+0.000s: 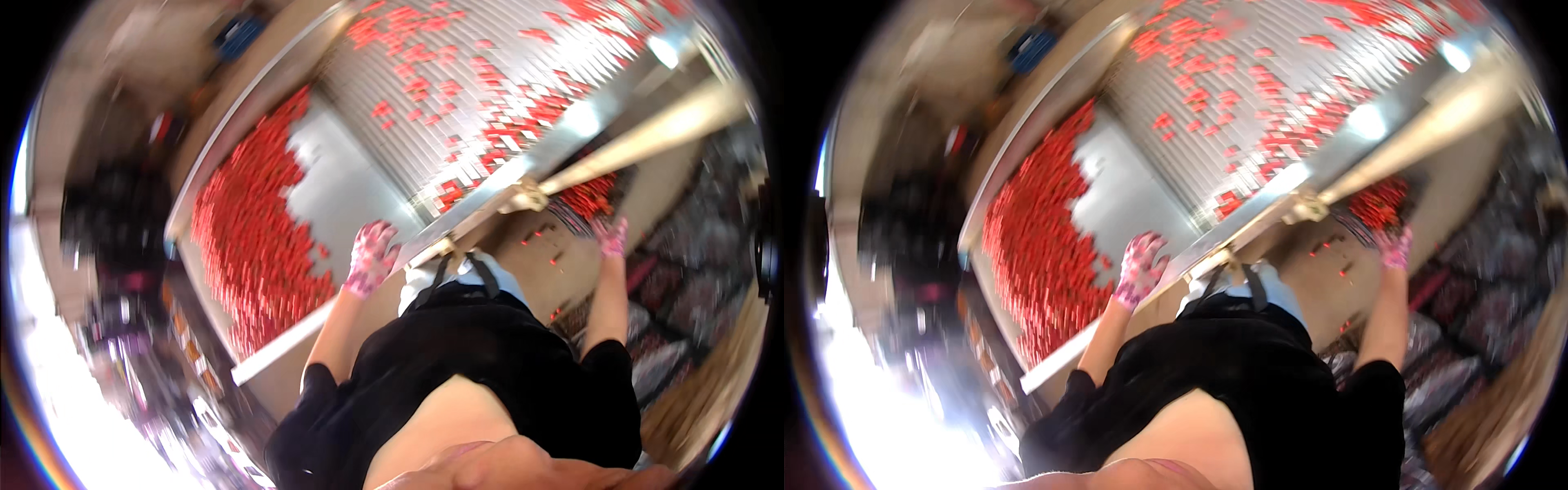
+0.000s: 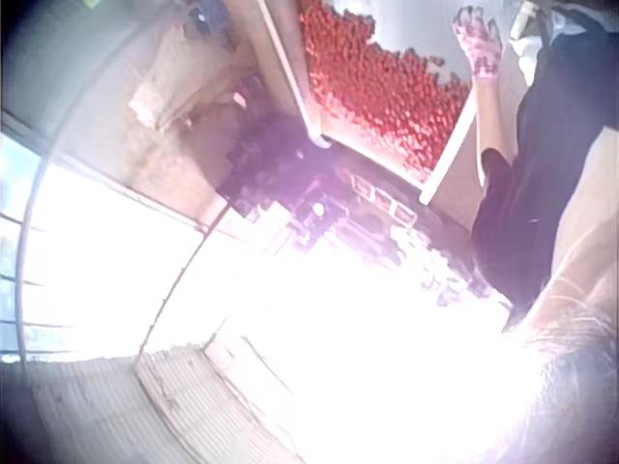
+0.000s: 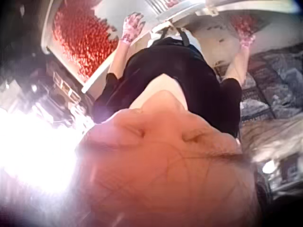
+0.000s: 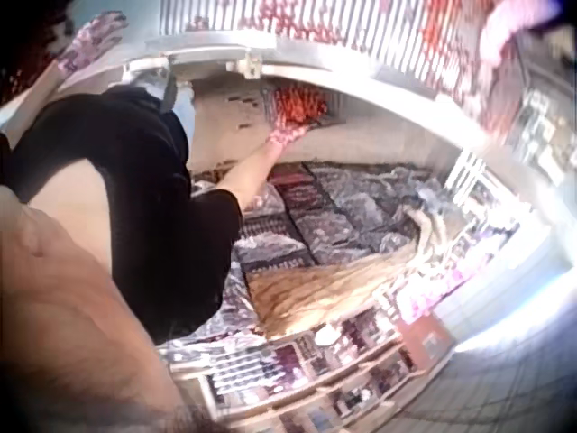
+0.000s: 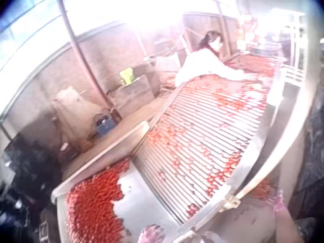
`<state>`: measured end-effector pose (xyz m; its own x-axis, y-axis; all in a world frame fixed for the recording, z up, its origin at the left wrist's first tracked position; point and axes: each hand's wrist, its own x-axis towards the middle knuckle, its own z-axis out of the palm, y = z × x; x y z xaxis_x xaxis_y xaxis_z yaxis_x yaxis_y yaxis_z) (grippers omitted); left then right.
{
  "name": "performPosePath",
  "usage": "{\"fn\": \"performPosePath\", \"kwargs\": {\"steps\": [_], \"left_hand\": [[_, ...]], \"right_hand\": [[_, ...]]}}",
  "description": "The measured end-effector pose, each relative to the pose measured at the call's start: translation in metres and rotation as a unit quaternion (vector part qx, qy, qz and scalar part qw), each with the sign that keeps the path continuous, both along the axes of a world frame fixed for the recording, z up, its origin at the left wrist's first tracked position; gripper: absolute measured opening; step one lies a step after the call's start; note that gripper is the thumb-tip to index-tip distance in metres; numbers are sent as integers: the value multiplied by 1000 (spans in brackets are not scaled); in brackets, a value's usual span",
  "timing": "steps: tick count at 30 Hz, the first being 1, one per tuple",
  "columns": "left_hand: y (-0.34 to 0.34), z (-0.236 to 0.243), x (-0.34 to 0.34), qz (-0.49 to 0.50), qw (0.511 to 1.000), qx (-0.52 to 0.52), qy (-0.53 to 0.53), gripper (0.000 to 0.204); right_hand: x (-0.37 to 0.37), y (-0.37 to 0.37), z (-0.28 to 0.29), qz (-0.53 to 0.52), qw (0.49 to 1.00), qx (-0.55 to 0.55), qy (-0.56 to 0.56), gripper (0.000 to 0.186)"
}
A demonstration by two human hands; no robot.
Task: The person sorts tomatoes on a conveyor belt by hand, moving them between different sections of the belt.
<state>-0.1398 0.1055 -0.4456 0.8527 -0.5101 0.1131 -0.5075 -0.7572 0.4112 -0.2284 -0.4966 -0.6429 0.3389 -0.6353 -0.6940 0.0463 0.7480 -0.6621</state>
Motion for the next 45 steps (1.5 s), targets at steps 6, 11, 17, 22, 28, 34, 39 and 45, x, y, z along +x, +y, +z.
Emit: {"fn": "performPosePath", "kwargs": {"steps": [6,11,17,22,28,34,39,45], "left_hand": [[80,7,-92,208,968,93,109,30],[137,-40,-144,224,954,108,169,30],[181,-78,-118,226,957,45,174,34],[230,-129,-167,322,921,45,213,38],[197,-114,-148,401,876,137,230,30],[184,-107,-113,420,876,133,194,29],[186,-107,-98,433,874,138,172,29],[180,-109,-85,433,878,135,149,29]], "right_hand": [[8,86,-5,402,896,-188,33,29],[65,245,67,479,562,-674,-18,16],[152,333,110,452,389,-803,2,15],[157,374,80,591,316,-718,189,30],[141,357,74,573,289,-741,197,31],[144,363,85,605,297,-704,224,31],[151,371,89,592,318,-716,189,32],[157,368,95,681,179,-685,186,30]]}}
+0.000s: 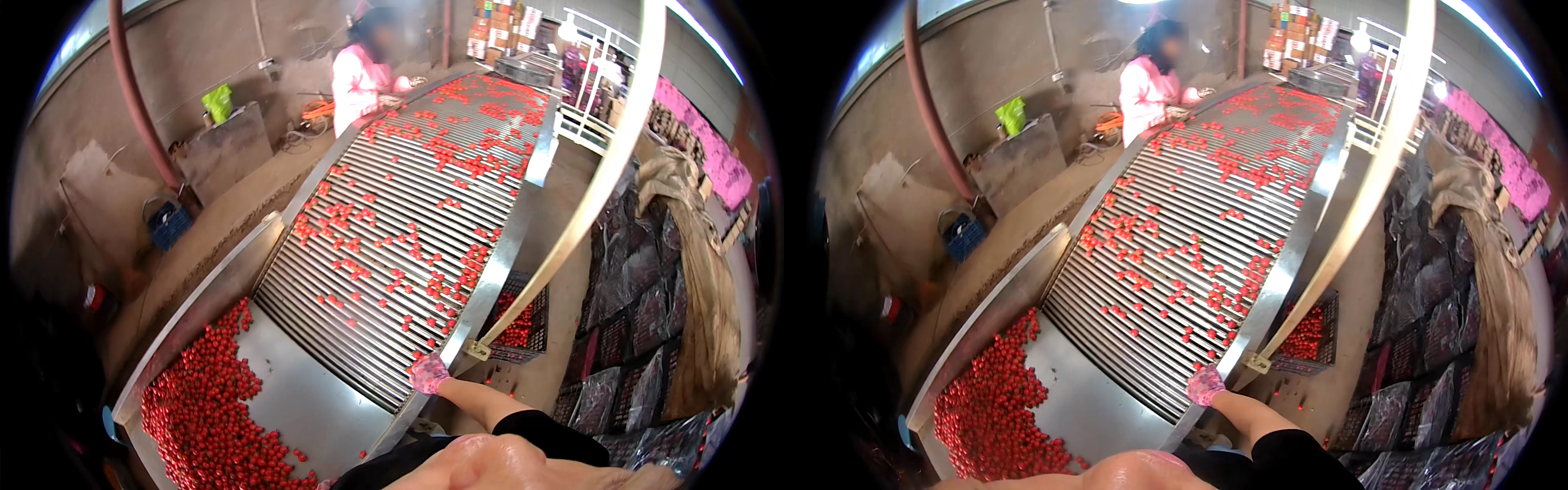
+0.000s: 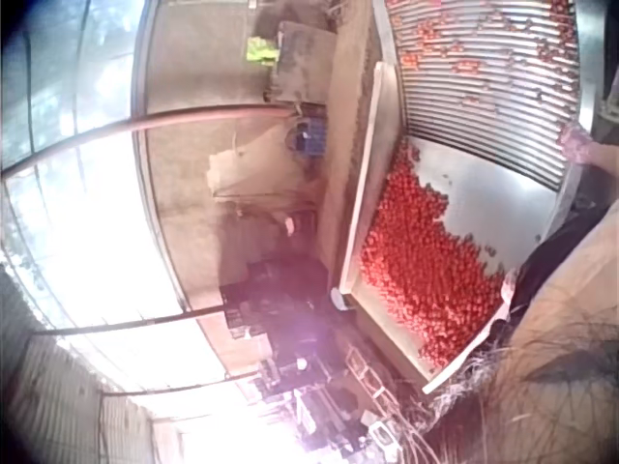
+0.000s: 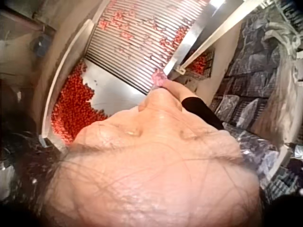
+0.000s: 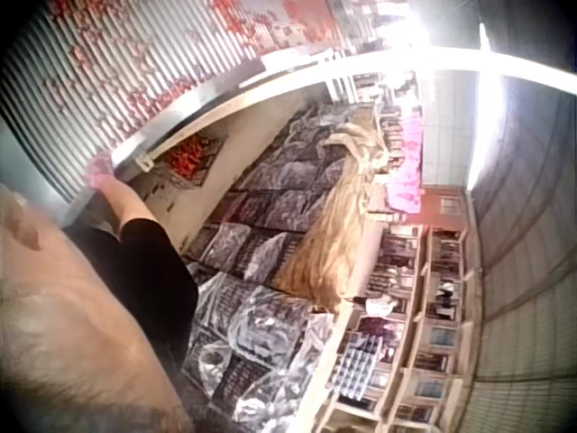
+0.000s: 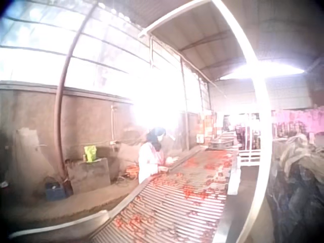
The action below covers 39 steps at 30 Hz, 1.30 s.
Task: The person sorts tomatoes on a conveyor belt by hand, moving them between different sections of the belt.
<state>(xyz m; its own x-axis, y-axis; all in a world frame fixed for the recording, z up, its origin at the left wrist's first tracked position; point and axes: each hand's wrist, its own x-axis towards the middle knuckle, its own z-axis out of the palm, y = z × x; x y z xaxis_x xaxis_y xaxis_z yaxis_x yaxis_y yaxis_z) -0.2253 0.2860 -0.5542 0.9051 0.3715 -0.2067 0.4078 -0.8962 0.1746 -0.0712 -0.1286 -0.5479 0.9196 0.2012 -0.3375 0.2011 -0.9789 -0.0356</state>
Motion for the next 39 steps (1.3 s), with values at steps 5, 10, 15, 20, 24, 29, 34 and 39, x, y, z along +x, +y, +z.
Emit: {"fn": "performPosePath", "kwargs": {"steps": [5,10,15,20,24,29,34,39], "left_hand": [[-7,-1,-3,-3,999,10,-36,30],[-19,-3,-15,-4,998,3,-64,31],[5,-2,-57,17,992,-48,-112,33],[3,52,-19,13,985,-166,52,34],[-30,88,32,153,955,-167,190,42],[13,-23,11,68,939,-332,62,58],[23,-100,72,160,912,-372,-64,69],[86,-147,200,209,897,-341,-188,73]], "right_hand": [[-9,5,4,94,995,-31,-14,12],[-15,-5,-9,58,998,-14,8,17],[0,7,-54,76,997,19,4,23],[25,-13,-7,33,989,-12,-141,39],[40,-46,50,-4,992,43,-119,28],[20,-36,49,-20,983,106,-152,22],[11,-48,46,10,992,36,-122,19],[19,-52,51,24,988,67,-139,7]]}}
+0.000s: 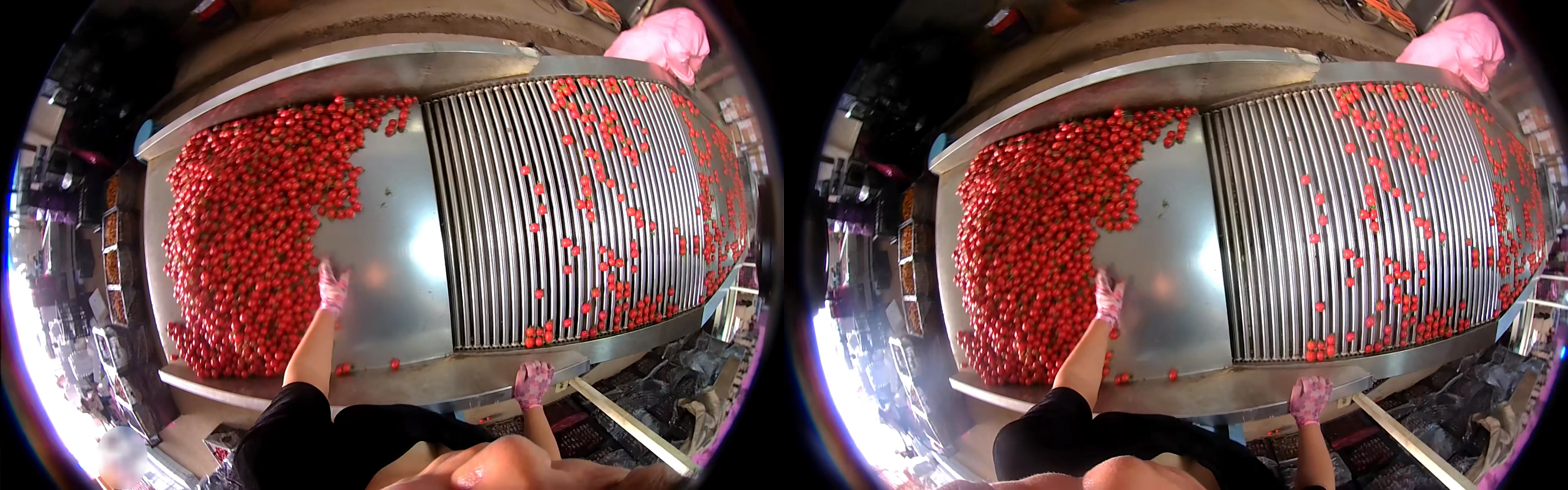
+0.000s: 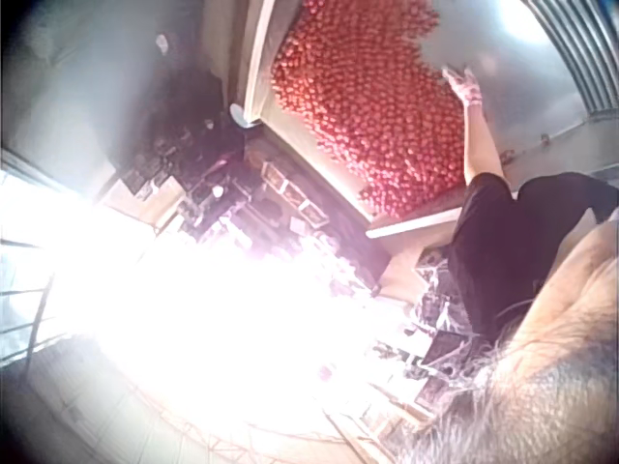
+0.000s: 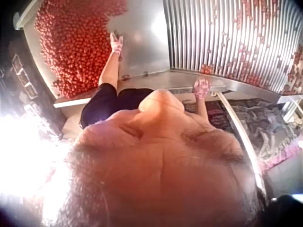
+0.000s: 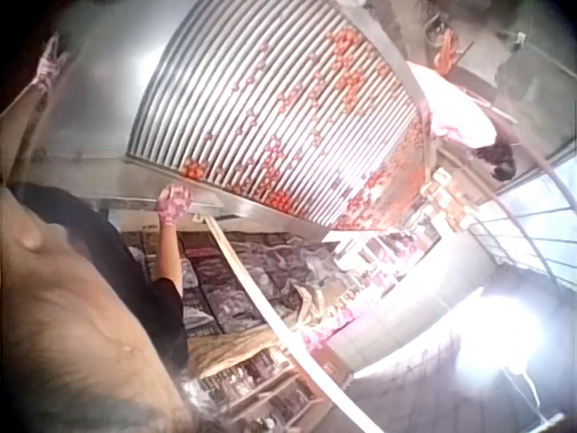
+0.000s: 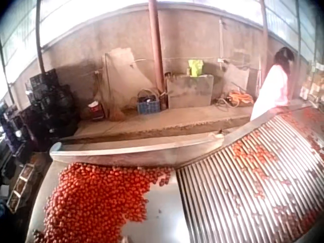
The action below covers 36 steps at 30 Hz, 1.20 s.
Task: The person sorts tomatoes on a conveyor belt by hand, moving them between different sections of the belt.
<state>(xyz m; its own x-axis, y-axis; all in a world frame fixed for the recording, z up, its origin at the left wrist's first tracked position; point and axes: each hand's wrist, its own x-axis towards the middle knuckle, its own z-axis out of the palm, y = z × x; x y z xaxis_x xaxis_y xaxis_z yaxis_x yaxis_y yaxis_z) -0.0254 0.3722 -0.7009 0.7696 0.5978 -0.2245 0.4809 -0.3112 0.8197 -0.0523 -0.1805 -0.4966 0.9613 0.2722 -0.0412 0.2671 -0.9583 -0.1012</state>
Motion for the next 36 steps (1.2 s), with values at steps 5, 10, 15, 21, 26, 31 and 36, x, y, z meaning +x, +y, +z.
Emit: {"fn": "performPosePath", "kwargs": {"steps": [5,10,15,21,26,31,36], "left_hand": [[62,-16,155,182,973,9,-142,66],[-2,18,274,162,967,-90,-177,43],[-95,-43,264,-185,820,-541,-38,34],[-181,13,130,-347,936,-61,-27,64],[-13,7,70,-228,860,405,210,68],[9,0,116,-27,865,398,304,69],[8,-5,128,2,865,410,288,66]], "right_hand": [[9,6,-5,13,999,14,44,9],[22,14,14,-28,994,16,100,6],[24,38,-9,-3,994,27,103,13],[-10,23,4,-22,994,0,110,13],[17,39,-5,-2,977,-19,214,16],[115,137,-81,62,954,117,268,21],[256,305,-186,355,928,54,94,45]]}}
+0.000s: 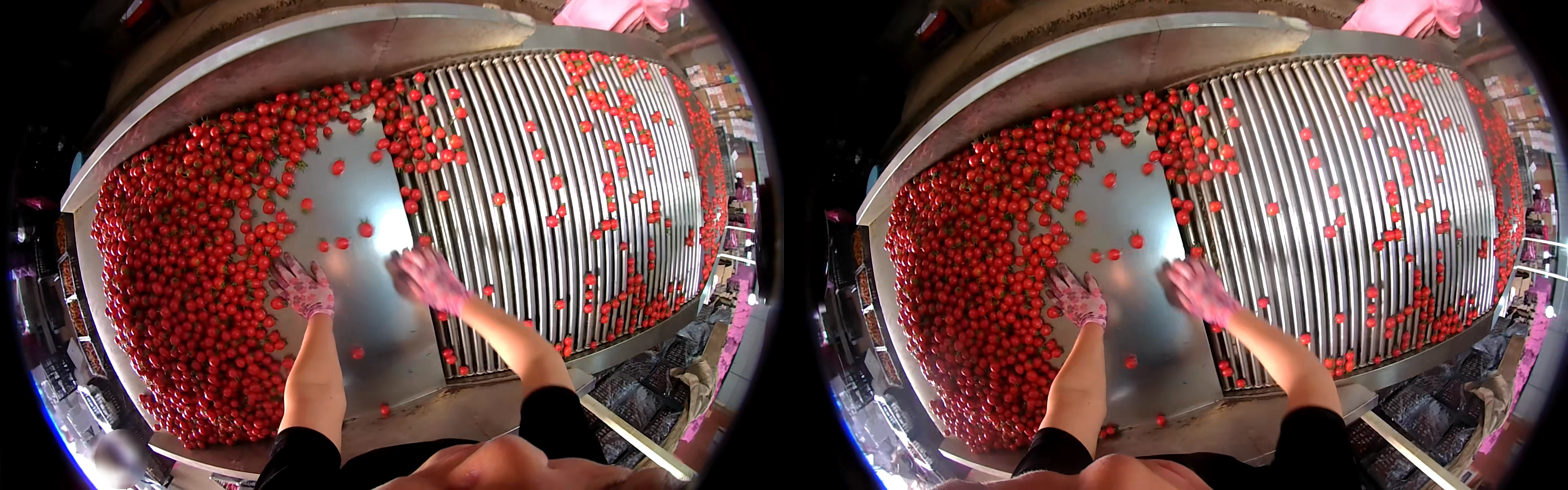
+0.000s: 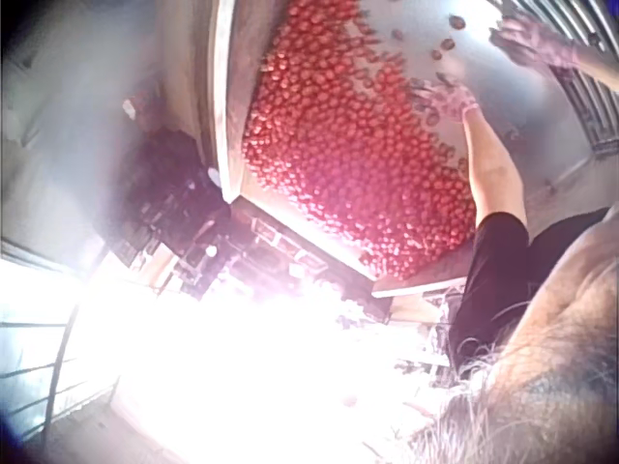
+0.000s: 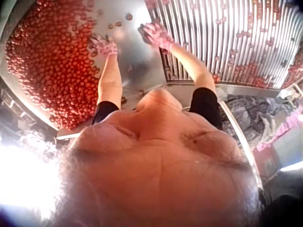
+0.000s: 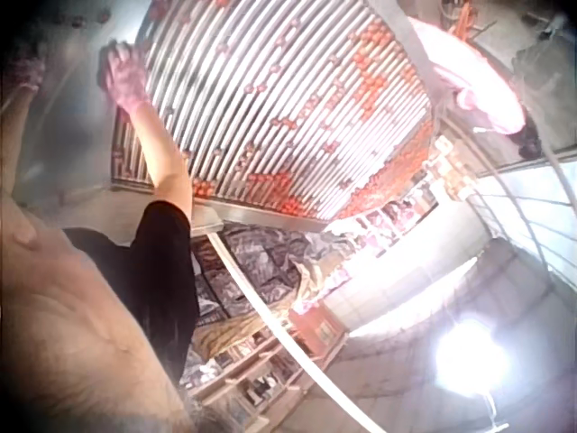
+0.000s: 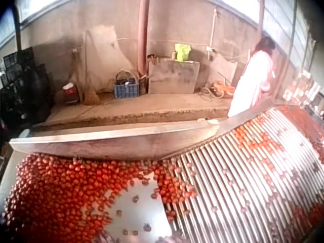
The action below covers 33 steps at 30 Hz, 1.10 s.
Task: The person sorts tomatoes on a conveyor belt by hand, moving them between different sections of the belt.
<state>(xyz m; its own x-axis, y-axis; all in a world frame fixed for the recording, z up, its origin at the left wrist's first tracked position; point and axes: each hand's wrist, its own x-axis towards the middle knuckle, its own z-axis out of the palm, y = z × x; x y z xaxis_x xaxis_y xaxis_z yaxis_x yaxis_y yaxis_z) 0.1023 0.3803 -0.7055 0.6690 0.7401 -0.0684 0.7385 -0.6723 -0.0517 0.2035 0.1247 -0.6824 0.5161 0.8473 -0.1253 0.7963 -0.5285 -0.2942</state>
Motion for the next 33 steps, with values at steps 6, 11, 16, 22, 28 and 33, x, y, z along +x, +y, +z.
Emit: {"fn": "performPosePath", "kwargs": {"steps": [6,11,16,22,28,33], "left_hand": [[0,-9,-1,20,1000,-4,10,66],[-1,-14,6,13,1000,-12,14,67],[9,-19,-5,19,1000,19,13,66],[-3,-11,9,26,999,-18,22,65],[7,-16,-1,30,999,-9,42,66],[5,-14,-2,1,1000,2,28,70]], "right_hand": [[160,71,-73,-126,975,133,-123,23],[305,53,-69,-186,961,117,-169,25],[323,129,-29,-248,967,-60,-12,62],[277,95,-87,-181,974,-66,-122,59],[124,-26,-40,21,994,-89,-61,49],[87,-96,-4,53,997,-42,-47,27]]}}
